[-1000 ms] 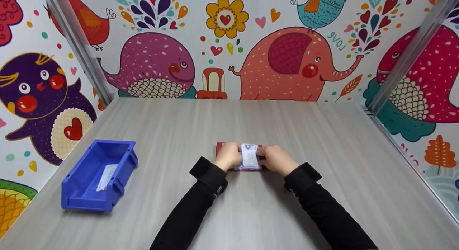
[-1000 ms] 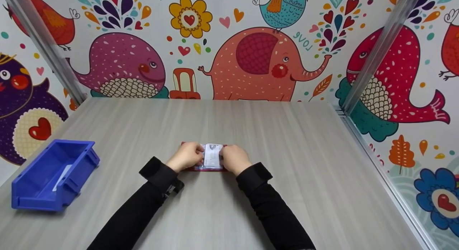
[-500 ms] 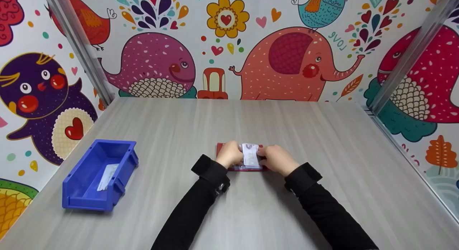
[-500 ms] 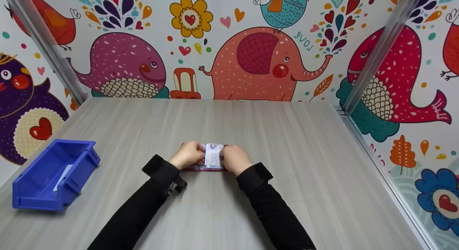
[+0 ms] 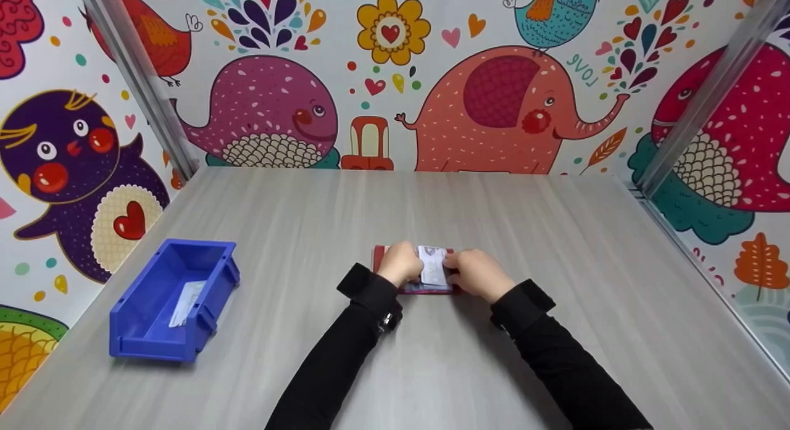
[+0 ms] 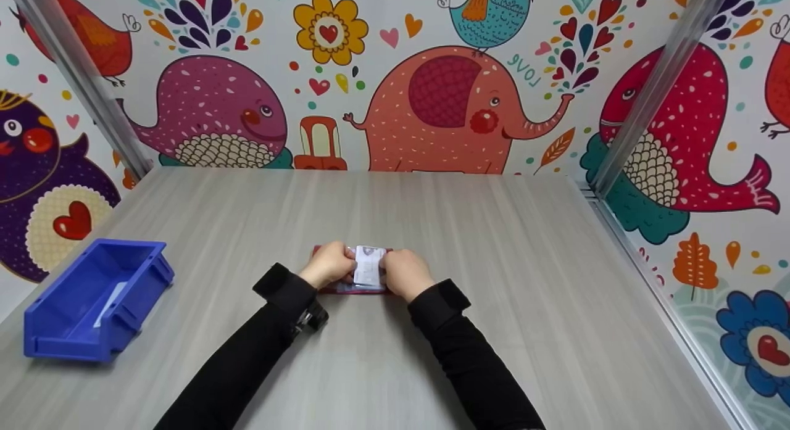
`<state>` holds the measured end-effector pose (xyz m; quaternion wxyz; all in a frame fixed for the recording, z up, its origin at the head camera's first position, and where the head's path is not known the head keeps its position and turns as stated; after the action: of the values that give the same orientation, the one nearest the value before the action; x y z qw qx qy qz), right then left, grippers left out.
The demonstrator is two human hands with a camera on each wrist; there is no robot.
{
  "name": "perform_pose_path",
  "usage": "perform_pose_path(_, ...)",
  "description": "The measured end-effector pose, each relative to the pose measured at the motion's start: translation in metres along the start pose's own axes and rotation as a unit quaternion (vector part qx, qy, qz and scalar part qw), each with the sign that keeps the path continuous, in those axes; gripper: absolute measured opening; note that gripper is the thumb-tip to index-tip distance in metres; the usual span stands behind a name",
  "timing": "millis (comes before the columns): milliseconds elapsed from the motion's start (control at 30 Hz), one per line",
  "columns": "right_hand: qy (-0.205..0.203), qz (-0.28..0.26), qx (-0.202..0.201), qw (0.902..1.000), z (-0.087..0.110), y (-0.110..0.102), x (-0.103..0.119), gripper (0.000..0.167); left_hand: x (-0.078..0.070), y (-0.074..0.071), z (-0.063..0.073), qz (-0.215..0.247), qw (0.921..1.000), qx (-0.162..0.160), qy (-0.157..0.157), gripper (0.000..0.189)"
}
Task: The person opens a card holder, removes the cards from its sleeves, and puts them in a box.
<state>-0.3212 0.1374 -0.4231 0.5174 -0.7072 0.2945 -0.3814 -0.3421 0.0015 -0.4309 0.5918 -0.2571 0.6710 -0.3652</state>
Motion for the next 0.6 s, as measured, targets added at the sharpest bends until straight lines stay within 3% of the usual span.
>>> perform_pose_path(367,-0.007,-0.005,-0.009,0.9999,-0.0001,-0.0007,0.0002,0.012,-0.0002,-0.0019,-0.0027,0.007,0.9992,-0.040,0.004,0.036)
perform_pose_path(600,-0.008,-0.008,-0.012,0.9999,-0.0002,-0.0012,0.0002,0.014,0.0011,-0.0003,-0.0048,0.024,0.9991,-0.036,-0.002,0.036)
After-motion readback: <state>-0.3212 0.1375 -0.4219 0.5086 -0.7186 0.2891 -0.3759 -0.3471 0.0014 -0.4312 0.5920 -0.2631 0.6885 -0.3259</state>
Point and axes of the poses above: each hand's wrist, its own z-axis away from the middle knuckle, its own y-axis out of the palm, x = y × z, the point moved 6 cm from there along -z, towards the middle knuckle, and after that the axes turned 7 degrees about y, right-handed, at the moved point
